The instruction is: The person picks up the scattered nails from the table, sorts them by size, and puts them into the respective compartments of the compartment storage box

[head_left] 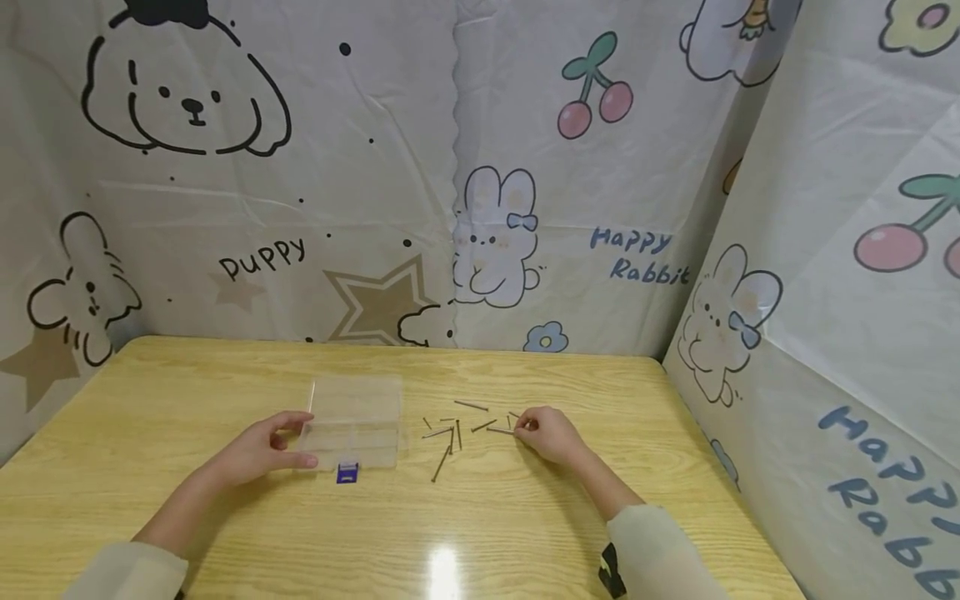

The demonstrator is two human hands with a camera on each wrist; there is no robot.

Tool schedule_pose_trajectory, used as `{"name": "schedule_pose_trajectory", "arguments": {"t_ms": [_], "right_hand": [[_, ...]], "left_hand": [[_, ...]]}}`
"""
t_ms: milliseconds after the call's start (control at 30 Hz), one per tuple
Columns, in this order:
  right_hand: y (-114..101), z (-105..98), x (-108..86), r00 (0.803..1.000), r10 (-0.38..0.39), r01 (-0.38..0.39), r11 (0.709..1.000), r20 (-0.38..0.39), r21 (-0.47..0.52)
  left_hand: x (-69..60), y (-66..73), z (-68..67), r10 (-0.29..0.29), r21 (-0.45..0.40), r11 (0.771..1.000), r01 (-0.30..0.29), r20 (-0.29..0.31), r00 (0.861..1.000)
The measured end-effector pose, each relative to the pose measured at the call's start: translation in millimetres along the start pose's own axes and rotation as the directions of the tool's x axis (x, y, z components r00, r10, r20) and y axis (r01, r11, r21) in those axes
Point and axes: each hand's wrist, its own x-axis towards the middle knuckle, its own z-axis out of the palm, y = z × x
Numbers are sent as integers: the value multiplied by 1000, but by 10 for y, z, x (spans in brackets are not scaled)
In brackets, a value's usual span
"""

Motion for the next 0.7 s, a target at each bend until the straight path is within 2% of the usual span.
{"name": "schedule_pose_trajectory", "arguments": {"t_ms": [333,700], "right_hand": [[-42,5,-1,1000,2,-1,995,-15,99],[-331,10,1,1000,2,-3,985,7,170]], "left_hand": [[-9,-28,4,22,0,1000,-22,-4,1000],[-20,-24,17,23,-4,1000,-23,-14,1000]]}}
